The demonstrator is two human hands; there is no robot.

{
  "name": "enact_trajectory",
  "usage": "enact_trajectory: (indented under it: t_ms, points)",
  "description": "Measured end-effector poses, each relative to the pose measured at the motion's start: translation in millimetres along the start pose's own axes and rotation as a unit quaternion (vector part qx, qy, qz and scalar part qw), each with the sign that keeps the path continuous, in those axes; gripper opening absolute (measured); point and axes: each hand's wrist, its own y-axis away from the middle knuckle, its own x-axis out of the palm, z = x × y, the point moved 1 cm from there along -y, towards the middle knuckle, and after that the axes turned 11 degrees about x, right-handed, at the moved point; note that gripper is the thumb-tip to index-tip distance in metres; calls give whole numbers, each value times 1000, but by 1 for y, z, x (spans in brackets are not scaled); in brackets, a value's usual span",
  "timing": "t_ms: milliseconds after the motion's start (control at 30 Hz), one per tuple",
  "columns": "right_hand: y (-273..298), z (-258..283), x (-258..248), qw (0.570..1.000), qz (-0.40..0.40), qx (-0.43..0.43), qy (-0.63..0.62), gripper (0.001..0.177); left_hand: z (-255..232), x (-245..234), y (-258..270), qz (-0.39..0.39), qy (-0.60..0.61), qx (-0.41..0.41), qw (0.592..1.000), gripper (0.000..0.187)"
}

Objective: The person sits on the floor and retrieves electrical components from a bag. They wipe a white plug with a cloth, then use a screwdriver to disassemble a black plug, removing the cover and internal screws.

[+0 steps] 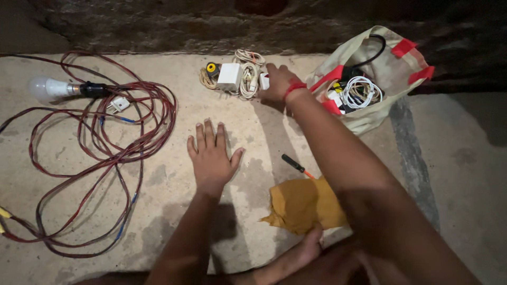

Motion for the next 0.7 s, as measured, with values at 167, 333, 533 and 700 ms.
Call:
enact_trajectory:
  t_ms: [167, 333, 533, 700]
  points:
    - [-4, -1, 16, 1000, -7, -5, -1, 62, 0, -2, -1, 7, 1, 0, 1000, 85]
    - [15, 7, -11, 996, -72, -16, -59, 54, 1, 0, -2, 9, -3, 0, 1000, 85]
    - [58, -23, -67, 700, 48, -82, -707, 52, 1, 4, 1, -7, -10, 4, 1000, 85]
    - [88, -93, -105, 555, 104, -19, -825, 37, 1, 5, 0, -15, -11, 8, 1000, 86]
